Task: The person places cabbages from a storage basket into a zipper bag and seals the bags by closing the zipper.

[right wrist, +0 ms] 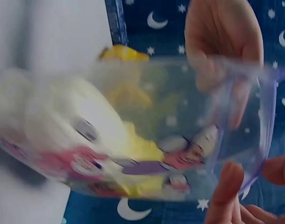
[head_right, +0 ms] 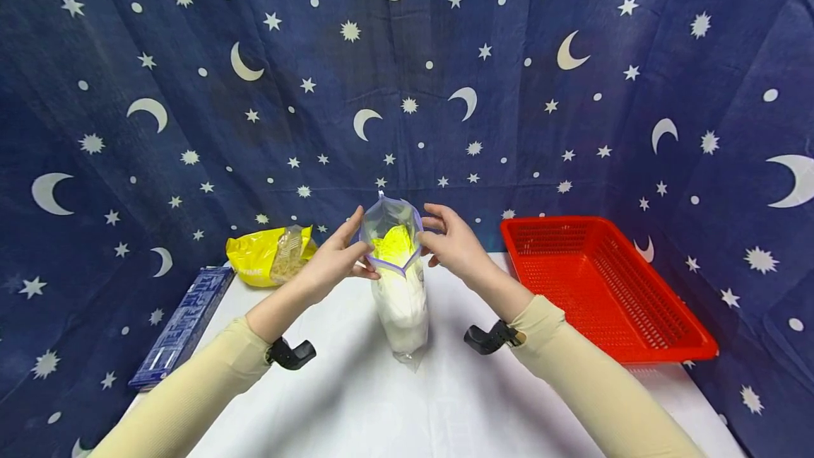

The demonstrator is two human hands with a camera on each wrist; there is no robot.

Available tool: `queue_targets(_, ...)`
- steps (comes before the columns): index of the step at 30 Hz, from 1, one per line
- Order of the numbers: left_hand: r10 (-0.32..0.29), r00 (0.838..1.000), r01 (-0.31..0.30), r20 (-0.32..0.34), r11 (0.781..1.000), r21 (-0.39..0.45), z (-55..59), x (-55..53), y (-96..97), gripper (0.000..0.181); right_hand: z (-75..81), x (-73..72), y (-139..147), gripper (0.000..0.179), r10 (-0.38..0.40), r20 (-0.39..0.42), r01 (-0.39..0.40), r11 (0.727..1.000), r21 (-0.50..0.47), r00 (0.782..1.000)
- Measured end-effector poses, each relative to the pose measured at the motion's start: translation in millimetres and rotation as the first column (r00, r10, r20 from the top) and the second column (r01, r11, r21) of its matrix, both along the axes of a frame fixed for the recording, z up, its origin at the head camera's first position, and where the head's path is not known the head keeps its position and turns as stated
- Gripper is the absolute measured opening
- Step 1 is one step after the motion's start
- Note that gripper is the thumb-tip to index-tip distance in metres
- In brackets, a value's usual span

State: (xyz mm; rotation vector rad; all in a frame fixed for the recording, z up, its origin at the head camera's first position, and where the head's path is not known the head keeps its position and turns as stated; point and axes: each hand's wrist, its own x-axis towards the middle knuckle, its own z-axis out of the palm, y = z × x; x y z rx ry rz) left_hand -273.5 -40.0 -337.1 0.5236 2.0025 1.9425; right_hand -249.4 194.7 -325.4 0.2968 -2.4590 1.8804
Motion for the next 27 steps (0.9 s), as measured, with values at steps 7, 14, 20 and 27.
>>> queue_targets(7, -0.020, 1.000, 0.021, -0.009, 0.998, 0.059, -5.9, -0.9, 0.5, 0.088, -30.6, 42.7, -15.8, 0.045, -0.073, -0.244, 0.091, 0.994, 0.065, 0.967)
queue_targets(14, -0.029, 0.999, 0.031, -0.030, 0.997, 0.069, -12.9, -8.2, 2.7, 0.073, -44.1, 50.0, -30.2, 0.023, -0.113, -0.360, 0.177, 0.973, 0.151, 0.926)
queue_targets(20, 0.194, 0.971, -0.201, -0.137, 0.979, -0.036, -21.6, -30.7, -4.8, 0.063, -48.6, 48.5, -29.6, 0.010, -0.020, -0.330, 0.016, 1.000, -0.013, 0.944)
queue_targets(27, 0.245, 0.967, -0.250, -0.069, 0.964, -0.086, -30.1, -60.0, -14.1, 0.064, -53.1, 48.5, -19.1, 0.010, 0.071, -0.302, -0.116, 0.984, -0.134, 0.951)
